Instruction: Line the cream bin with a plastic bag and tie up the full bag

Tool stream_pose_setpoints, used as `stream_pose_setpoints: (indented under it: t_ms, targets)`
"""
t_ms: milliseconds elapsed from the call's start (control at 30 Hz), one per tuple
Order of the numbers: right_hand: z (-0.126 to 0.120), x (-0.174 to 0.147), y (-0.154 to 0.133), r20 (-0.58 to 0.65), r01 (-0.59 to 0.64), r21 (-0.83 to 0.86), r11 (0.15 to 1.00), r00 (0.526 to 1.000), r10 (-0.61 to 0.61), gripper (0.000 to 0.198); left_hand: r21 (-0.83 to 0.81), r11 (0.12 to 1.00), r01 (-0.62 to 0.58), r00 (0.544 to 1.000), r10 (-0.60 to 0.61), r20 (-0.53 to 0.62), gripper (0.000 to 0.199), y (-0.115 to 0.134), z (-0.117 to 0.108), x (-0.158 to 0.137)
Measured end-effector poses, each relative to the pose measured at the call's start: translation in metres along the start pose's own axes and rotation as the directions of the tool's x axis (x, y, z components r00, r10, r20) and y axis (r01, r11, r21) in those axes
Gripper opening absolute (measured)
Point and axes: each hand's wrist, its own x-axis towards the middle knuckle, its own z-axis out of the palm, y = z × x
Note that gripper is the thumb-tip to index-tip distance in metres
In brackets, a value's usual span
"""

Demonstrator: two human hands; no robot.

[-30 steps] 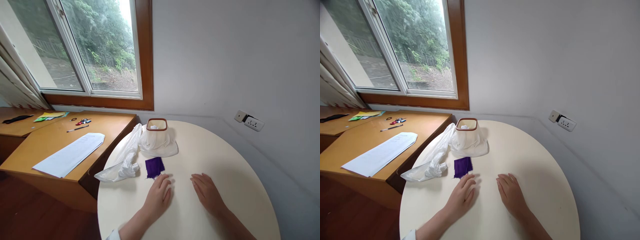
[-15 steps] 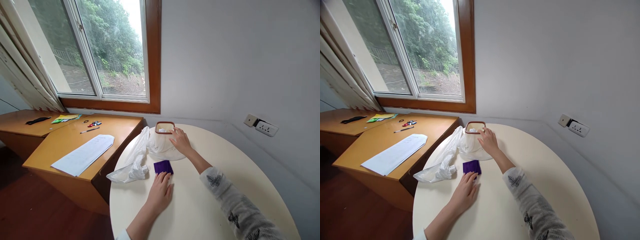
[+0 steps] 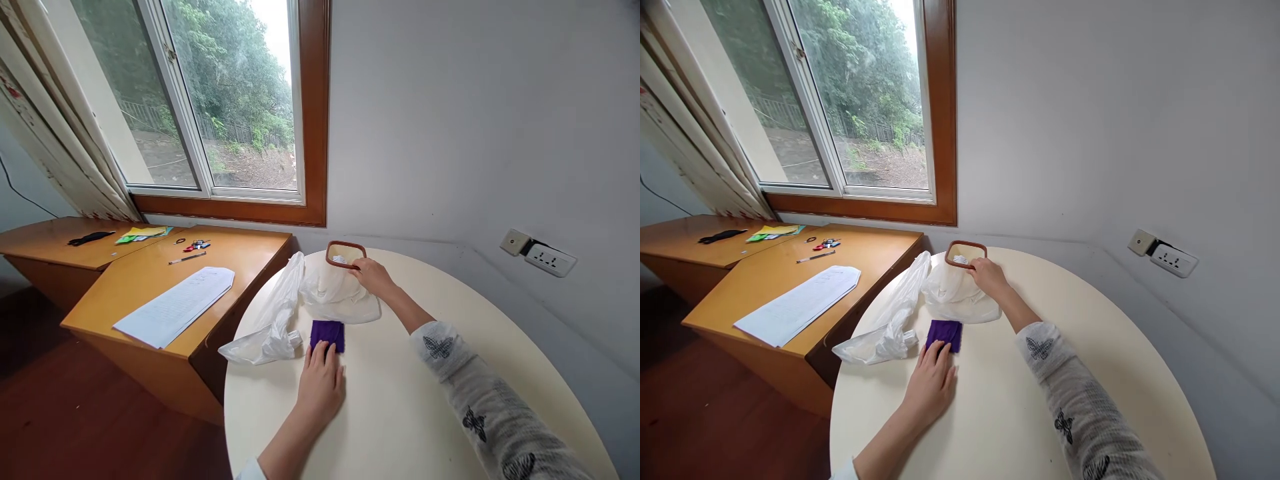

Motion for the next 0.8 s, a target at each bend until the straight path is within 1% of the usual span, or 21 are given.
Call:
stream_pose_setpoints:
  t_ms: [133, 233, 300, 367, 433, 500, 567, 633, 700, 800]
  targets:
    - [-0.013, -0.017, 0.011, 0.027, -0.014, 0.000, 1.000, 1.000, 0.014, 0.013, -0.006, 1.000, 0.020, 0.999, -0.021, -0.035, 0.047, -0.004, 0.010, 0.002]
    - [-0.027, -0.037, 0.017, 0.043, -0.018, 0.007, 1.000, 0.999, 0.018, 0.013, -0.030, 0.999, 0.032, 0.999, -0.033, -0.041, 0.048, -0.006, 0.015, 0.004]
    - [-0.039, -0.054, 0.019, 0.061, -0.017, 0.015, 1.000, 0.998, 0.016, 0.013, -0.059, 0.998, 0.038, 0.999, -0.040, -0.034, 0.049, -0.006, 0.014, 0.006]
    - [-0.052, -0.073, 0.019, 0.084, -0.014, 0.022, 1.000, 0.996, 0.012, 0.014, -0.128, 0.991, 0.032, 0.997, -0.040, -0.061, 0.051, -0.004, 0.008, 0.008]
    - [-0.065, -0.092, 0.018, 0.107, -0.014, 0.056, 0.998, 0.994, 0.008, 0.014, -0.246, 0.969, 0.015, 0.994, -0.042, -0.104, 0.055, 0.000, 0.000, 0.010]
    - [-0.076, -0.111, 0.017, 0.138, -0.025, 0.123, 0.992, 0.990, 0.008, 0.014, -0.382, 0.924, 0.008, 0.993, -0.053, -0.108, 0.064, 0.007, -0.010, 0.013]
    - [-0.086, -0.128, 0.015, 0.172, -0.043, 0.186, 0.982, 0.985, 0.010, 0.012, -0.511, 0.860, 0.013, 0.996, -0.057, -0.071, 0.077, 0.015, -0.018, 0.018]
    - [-0.094, -0.142, 0.014, 0.203, -0.045, 0.215, 0.976, 0.979, 0.000, 0.010, -0.613, 0.790, 0.016, 0.998, -0.053, -0.043, 0.092, 0.022, -0.022, 0.025]
    - [-0.101, -0.153, 0.012, 0.228, -0.028, 0.225, 0.974, 0.973, -0.025, 0.008, -0.684, 0.729, 0.018, 0.999, -0.046, -0.023, 0.105, 0.027, -0.022, 0.034]
    - [-0.111, -0.166, 0.008, 0.262, -0.006, 0.237, 0.972, 0.963, -0.058, 0.007, -0.746, 0.665, 0.034, 0.999, -0.026, 0.023, 0.118, 0.031, -0.018, 0.046]
